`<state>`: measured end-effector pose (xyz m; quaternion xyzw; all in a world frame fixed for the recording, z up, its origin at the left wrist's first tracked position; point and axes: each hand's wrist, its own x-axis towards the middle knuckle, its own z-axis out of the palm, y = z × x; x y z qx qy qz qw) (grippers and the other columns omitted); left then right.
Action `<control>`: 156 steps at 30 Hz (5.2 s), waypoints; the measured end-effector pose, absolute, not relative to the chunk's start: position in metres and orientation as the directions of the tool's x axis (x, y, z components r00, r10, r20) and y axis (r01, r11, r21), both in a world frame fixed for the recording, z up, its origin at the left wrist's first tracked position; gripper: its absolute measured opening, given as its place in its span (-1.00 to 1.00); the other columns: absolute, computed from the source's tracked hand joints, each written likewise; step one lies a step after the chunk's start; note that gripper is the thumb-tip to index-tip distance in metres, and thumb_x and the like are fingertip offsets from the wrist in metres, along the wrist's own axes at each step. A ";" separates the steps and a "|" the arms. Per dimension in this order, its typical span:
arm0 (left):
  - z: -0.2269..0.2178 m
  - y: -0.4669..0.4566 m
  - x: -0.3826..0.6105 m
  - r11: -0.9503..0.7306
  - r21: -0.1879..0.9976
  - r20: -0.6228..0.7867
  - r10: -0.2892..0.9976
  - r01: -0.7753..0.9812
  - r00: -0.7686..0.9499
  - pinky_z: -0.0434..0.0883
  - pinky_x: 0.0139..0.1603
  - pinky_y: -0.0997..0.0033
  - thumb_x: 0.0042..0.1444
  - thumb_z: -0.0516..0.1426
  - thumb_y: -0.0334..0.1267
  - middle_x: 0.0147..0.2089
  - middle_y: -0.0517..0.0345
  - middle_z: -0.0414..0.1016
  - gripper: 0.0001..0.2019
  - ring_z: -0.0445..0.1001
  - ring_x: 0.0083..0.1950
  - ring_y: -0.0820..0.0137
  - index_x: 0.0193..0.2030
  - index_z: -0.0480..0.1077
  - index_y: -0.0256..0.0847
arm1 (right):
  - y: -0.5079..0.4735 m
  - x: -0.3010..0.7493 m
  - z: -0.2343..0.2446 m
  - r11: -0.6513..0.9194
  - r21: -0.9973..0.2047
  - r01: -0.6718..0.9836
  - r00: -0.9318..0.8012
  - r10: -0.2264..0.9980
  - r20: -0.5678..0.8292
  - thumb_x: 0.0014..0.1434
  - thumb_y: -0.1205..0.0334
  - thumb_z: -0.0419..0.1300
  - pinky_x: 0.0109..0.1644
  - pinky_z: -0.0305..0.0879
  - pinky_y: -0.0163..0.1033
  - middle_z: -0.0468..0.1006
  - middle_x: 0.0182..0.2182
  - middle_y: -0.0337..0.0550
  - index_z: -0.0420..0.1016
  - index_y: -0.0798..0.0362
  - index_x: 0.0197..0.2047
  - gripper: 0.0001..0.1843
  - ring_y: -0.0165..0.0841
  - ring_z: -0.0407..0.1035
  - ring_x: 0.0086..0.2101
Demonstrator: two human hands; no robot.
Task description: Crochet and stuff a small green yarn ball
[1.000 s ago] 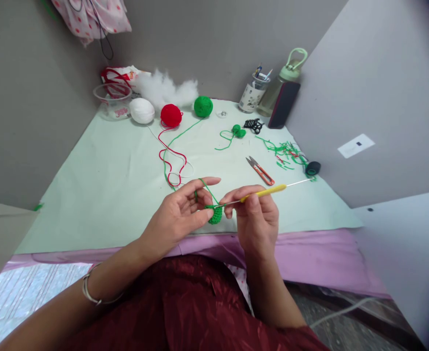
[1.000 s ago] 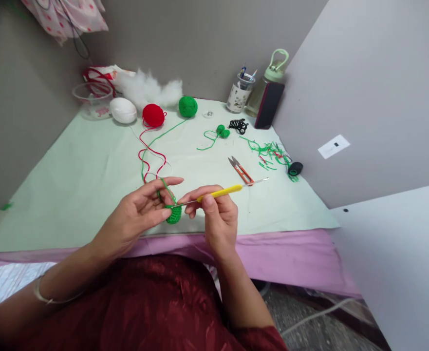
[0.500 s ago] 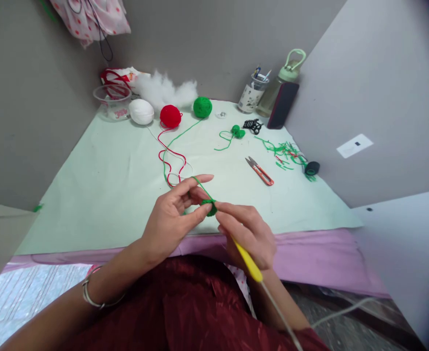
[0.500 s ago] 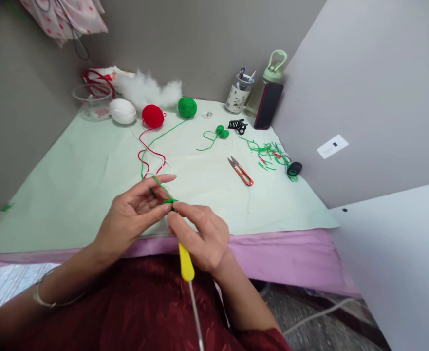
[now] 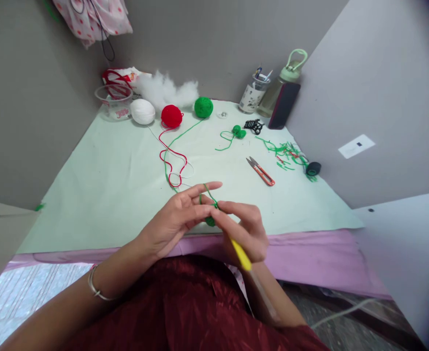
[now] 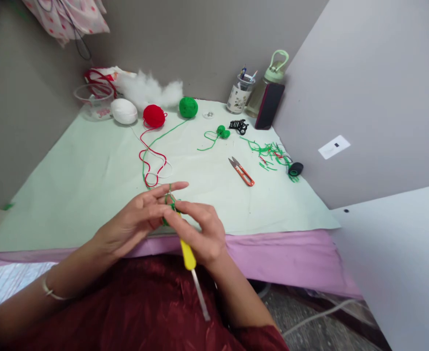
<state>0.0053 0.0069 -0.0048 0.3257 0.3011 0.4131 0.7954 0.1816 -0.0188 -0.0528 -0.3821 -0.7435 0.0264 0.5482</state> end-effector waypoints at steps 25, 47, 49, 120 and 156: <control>-0.002 0.008 0.002 0.462 0.765 -0.230 0.847 -0.449 0.480 0.34 -0.09 0.48 0.06 0.40 -0.26 -0.21 0.18 0.49 -0.45 0.40 -0.20 0.48 0.24 0.56 -0.13 | -0.004 0.173 -0.028 0.477 -0.841 -0.254 0.164 0.879 0.449 0.37 0.15 0.26 -0.36 0.49 -0.26 0.59 -0.39 -0.21 0.66 -0.03 -0.21 -0.84 -0.41 0.48 -0.45; -0.005 0.003 0.007 0.265 0.883 -0.105 0.916 -0.387 0.387 0.43 -0.06 0.41 0.04 0.45 -0.30 -0.30 0.26 0.44 -0.51 0.43 -0.24 0.47 0.15 0.61 -0.01 | -0.007 0.171 -0.032 0.439 -0.887 -0.144 0.143 0.896 0.420 0.35 0.11 0.28 -0.39 0.41 -0.26 0.64 -0.37 -0.20 0.67 -0.05 -0.18 -0.85 -0.42 0.40 -0.48; -0.006 0.003 0.006 0.188 0.931 -0.059 0.924 -0.313 0.379 0.41 -0.05 0.41 0.08 0.43 -0.27 -0.28 0.25 0.46 -0.51 0.44 -0.22 0.45 0.19 0.59 -0.01 | -0.005 0.170 -0.031 0.423 -0.876 -0.232 0.142 0.906 0.399 0.33 0.11 0.30 -0.42 0.41 -0.29 0.64 -0.38 -0.21 0.66 -0.04 -0.20 -0.85 -0.44 0.41 -0.49; -0.008 0.001 0.011 0.224 0.867 -0.090 0.949 -0.445 0.303 0.40 -0.29 0.65 0.11 0.41 -0.33 -0.26 0.24 0.48 -0.60 0.42 -0.27 0.56 0.11 0.63 -0.02 | -0.014 0.164 -0.031 0.617 -0.765 0.181 0.160 0.749 0.642 0.39 0.33 0.22 -0.26 0.53 -0.18 0.66 -0.26 -0.16 0.67 -0.11 -0.05 -0.78 -0.33 0.55 -0.27; 0.002 0.004 0.000 0.086 0.983 -0.014 0.913 -0.161 0.407 0.45 0.09 0.43 0.11 0.29 -0.43 -0.22 0.24 0.36 -0.52 0.44 -0.14 0.45 0.20 0.54 -0.07 | 0.001 0.172 -0.028 0.245 -0.889 -0.388 0.087 0.970 0.229 0.26 0.02 0.35 -0.43 0.37 -0.34 0.57 -0.44 -0.25 0.59 -0.01 -0.27 -0.78 -0.47 0.35 -0.52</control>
